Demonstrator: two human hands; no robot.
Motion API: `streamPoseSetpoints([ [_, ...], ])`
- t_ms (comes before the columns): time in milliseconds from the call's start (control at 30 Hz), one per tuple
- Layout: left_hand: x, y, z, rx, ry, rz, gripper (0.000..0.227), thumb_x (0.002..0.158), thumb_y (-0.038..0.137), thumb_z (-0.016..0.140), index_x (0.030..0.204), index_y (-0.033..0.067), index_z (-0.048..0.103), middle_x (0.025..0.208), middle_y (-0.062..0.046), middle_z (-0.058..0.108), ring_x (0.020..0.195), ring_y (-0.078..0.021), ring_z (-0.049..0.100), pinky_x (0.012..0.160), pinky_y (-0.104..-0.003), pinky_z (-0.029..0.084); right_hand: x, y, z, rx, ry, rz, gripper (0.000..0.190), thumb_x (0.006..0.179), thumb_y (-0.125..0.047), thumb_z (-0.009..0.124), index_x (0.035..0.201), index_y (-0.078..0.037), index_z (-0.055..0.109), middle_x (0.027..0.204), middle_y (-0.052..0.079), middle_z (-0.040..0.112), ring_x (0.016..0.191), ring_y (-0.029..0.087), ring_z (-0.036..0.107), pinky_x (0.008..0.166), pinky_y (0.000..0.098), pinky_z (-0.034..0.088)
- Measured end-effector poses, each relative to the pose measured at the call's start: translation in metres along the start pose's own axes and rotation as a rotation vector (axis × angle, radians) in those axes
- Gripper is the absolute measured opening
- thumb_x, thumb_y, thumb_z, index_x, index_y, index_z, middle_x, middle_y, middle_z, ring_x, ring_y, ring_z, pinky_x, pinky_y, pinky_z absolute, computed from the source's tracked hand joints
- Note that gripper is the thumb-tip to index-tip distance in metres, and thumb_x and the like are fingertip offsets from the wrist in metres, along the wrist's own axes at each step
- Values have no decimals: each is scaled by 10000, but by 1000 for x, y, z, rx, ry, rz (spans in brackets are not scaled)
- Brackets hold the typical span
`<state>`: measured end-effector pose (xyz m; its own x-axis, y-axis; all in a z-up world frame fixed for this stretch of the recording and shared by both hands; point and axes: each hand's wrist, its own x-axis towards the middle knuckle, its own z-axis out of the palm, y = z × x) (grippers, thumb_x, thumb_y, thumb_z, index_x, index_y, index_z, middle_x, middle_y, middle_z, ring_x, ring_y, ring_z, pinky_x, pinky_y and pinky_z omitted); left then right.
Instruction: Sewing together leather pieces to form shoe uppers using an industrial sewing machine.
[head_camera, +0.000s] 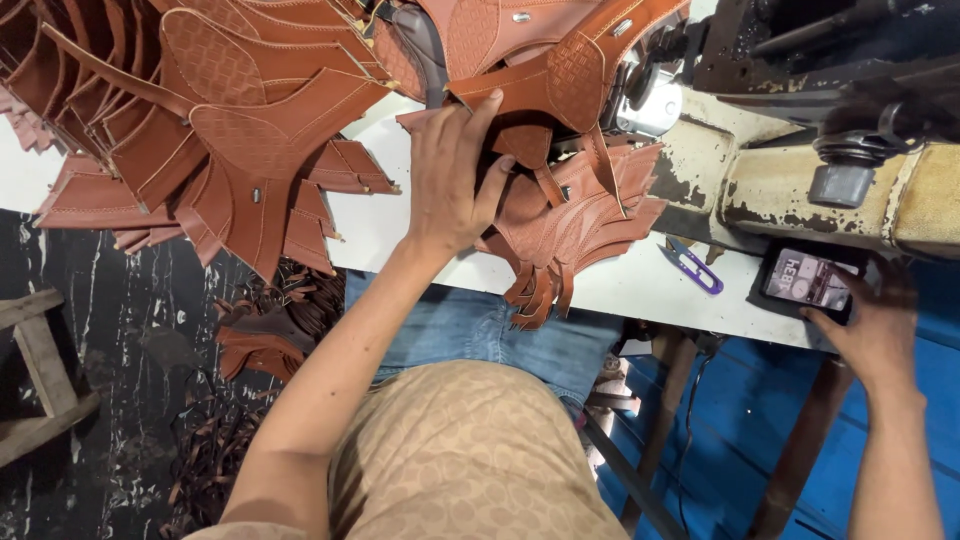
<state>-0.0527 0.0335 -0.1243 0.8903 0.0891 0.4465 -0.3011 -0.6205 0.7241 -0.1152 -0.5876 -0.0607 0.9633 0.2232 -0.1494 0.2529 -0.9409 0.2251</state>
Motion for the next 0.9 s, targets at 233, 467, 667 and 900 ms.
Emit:
streamPoseSetpoints([
  [233, 2, -1, 1, -4, 4, 17, 547, 1093, 382, 556, 1529, 65, 465, 1228, -153, 592, 1258, -331, 507, 1130, -487, 376, 6, -11, -13, 93, 1, 17, 813, 768, -415, 815, 1477, -102, 568, 1512, 202, 485, 1432, 393, 406, 1258, 500, 332],
  [467, 3, 4, -5, -10, 15, 17, 548, 1081, 356, 586, 1532, 70, 464, 1242, -168, 583, 1269, -351, 501, 1139, -497, 373, 5, -3, -7, 19, 25, -31, 792, 781, -456, 820, 1449, -96, 595, 1525, 196, 475, 1455, 391, 396, 1296, 484, 331],
  [667, 1, 1, 0, -9, -1, 17, 553, 1086, 358, 575, 1538, 63, 455, 1241, -154, 586, 1271, -346, 502, 1138, -497, 367, 14, -2, -10, 7, 12, -99, 788, 747, -449, 807, 1426, -104, 603, 1511, 209, 498, 1442, 408, 413, 1291, 467, 336],
  [900, 2, 3, -3, 8, -1, 4, 557, 1081, 378, 574, 1530, 68, 461, 1231, -159, 580, 1258, -335, 508, 1136, -489, 369, 31, 20, 1, -95, -160, -83, 778, 701, -472, 823, 1377, -132, 640, 1411, 144, 600, 1308, 360, 525, 1126, 428, 474],
])
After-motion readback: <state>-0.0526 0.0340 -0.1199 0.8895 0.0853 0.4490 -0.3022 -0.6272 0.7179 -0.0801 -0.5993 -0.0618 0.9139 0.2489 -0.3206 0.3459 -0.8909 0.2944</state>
